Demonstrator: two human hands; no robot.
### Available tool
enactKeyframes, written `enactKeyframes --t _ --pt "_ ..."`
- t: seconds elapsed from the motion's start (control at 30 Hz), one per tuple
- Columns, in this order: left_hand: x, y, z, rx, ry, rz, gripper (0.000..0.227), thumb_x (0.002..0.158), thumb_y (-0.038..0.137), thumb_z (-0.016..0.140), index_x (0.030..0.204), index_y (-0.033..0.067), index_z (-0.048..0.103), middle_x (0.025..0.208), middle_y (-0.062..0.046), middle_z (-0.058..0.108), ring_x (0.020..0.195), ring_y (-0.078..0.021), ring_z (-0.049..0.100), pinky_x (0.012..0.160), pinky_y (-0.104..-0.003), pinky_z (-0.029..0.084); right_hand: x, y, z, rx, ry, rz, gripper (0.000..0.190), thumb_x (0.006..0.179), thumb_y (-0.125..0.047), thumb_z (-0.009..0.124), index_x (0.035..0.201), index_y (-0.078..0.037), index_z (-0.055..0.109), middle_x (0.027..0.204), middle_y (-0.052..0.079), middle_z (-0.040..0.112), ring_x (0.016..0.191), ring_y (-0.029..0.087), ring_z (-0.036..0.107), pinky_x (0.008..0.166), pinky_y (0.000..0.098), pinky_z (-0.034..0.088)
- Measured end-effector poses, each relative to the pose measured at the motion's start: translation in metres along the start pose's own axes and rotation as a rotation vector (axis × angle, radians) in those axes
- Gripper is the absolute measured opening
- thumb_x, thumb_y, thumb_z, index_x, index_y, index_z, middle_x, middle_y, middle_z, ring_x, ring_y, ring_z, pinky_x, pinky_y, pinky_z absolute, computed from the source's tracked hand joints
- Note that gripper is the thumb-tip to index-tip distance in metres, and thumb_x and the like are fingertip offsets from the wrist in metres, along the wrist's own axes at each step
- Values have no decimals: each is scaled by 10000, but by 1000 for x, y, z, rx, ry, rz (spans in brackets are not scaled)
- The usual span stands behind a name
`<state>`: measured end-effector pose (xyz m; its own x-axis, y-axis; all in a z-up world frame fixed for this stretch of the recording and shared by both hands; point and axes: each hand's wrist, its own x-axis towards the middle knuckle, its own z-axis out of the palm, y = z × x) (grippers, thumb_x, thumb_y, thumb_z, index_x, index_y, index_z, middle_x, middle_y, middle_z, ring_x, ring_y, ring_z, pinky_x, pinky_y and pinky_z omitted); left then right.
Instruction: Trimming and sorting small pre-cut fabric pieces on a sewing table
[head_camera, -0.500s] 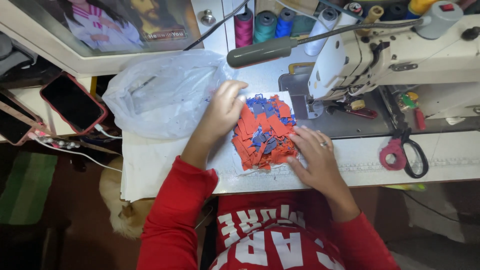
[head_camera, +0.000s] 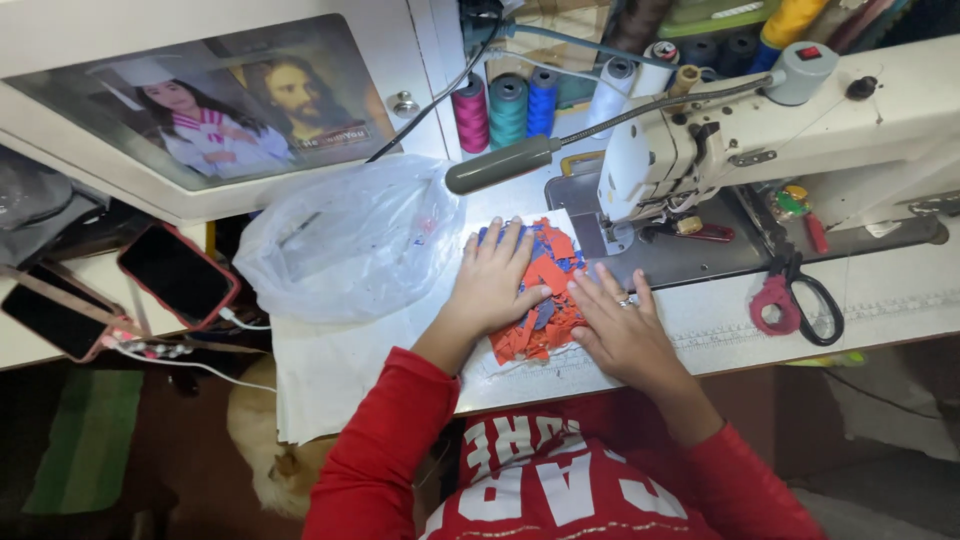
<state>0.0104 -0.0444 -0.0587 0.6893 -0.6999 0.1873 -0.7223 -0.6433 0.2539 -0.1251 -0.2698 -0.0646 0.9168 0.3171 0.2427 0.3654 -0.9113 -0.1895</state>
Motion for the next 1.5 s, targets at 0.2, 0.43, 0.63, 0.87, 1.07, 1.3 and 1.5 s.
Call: enactKeyframes --t 0.2,0.43,0.63,0.87,1.07,1.3,1.5 --pt "-3 1 3 -65 80 -22 870 950 712 400 1549 81 392 1600 -198 370 1498 -440 290 1164 -661 243 1 -3 -4 75 21 60 682 1036 -530 354 1588 -130 349 1665 99 323 1545 344 244 1189 652 118" --pt "-5 -6 8 -186 304 -55 758 981 673 414 1540 163 434 1589 -131 409 1514 -374 312 1201 -614 229 0 0 -1 96 75 24 692 1056 -553 292 1586 -113 366 1661 119 334 1535 358 266 1191 622 131" --pt "10 -62 0 -75 854 27 175 896 157 657 1046 106 730 1031 -72 668 1031 -300 661 975 -432 494 -9 15 5 308 138 -37 608 1044 -482 411 1524 -115 483 1582 133 455 1496 385 348 1194 563 189" --pt "-6 -88 -38 -321 495 -859 301 913 154 485 1150 131 669 1124 -139 668 1040 -366 630 903 -433 475 -15 24 -22 910 67 -87 375 1051 -246 459 1371 -104 594 1491 127 568 1487 344 418 1260 590 199" --pt "-3 -52 -48 -429 251 -1000 379 697 354 794 1058 261 722 1100 42 627 1091 -228 556 994 -374 405 -12 33 -32 1039 34 -101 344 1032 -228 519 1310 -71 645 1410 129 635 1438 345 481 1226 536 303" --pt "-30 -71 27 -209 591 -640 249 674 -26 619 797 189 652 970 -3 670 1019 -283 612 1098 -554 293 -16 35 -27 976 52 -133 269 1022 -235 538 1179 -107 714 1336 109 680 1386 334 524 1166 517 394" --pt "-30 -60 5 -483 573 -712 146 801 110 701 909 197 746 1075 -10 727 1345 -316 535 1184 -711 71 38 27 -75 821 34 -287 264 960 -194 641 1201 -157 742 1368 163 622 1249 419 590 1043 522 445"
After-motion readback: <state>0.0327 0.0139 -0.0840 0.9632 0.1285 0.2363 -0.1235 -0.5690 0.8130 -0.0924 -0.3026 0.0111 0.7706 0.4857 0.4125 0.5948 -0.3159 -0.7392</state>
